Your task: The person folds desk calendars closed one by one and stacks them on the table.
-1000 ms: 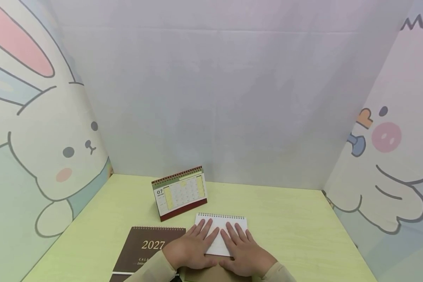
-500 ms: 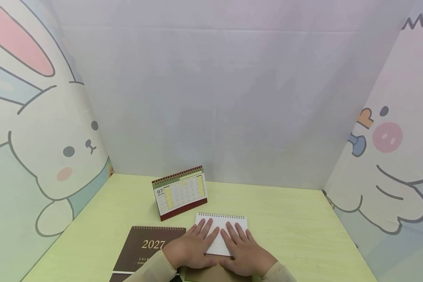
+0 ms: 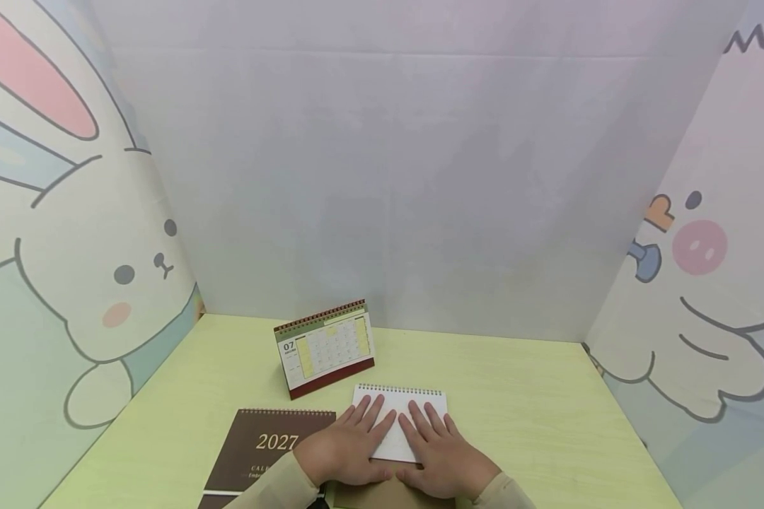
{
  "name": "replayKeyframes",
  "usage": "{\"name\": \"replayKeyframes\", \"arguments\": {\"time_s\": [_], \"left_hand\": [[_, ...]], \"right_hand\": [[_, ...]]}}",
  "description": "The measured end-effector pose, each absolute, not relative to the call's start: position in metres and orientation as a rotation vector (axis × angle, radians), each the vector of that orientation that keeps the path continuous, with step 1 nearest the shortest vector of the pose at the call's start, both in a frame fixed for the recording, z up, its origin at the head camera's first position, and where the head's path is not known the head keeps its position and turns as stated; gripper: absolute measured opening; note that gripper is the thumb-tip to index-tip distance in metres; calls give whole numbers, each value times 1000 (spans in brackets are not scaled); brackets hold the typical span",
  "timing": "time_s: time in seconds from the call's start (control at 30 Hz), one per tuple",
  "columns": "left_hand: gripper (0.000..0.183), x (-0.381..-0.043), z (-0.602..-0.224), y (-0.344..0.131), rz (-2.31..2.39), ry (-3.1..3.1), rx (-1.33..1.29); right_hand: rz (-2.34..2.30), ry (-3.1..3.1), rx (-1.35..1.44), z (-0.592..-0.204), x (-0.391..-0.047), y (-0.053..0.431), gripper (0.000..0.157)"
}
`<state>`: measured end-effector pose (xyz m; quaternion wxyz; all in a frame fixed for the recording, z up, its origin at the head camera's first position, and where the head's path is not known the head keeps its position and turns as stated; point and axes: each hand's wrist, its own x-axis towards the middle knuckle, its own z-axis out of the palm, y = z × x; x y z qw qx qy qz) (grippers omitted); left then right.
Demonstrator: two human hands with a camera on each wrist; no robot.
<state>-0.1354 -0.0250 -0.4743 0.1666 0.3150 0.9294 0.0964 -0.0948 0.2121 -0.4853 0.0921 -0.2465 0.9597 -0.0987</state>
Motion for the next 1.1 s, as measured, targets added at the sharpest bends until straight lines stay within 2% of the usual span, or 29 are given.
{"name": "replayKeyframes", "arguments": {"time_s": [1.1], "left_hand": [[94, -138, -472, -22, 202, 2622, 876]], "right_hand": [[-272, 2802, -694, -482, -95, 210, 87]]}}
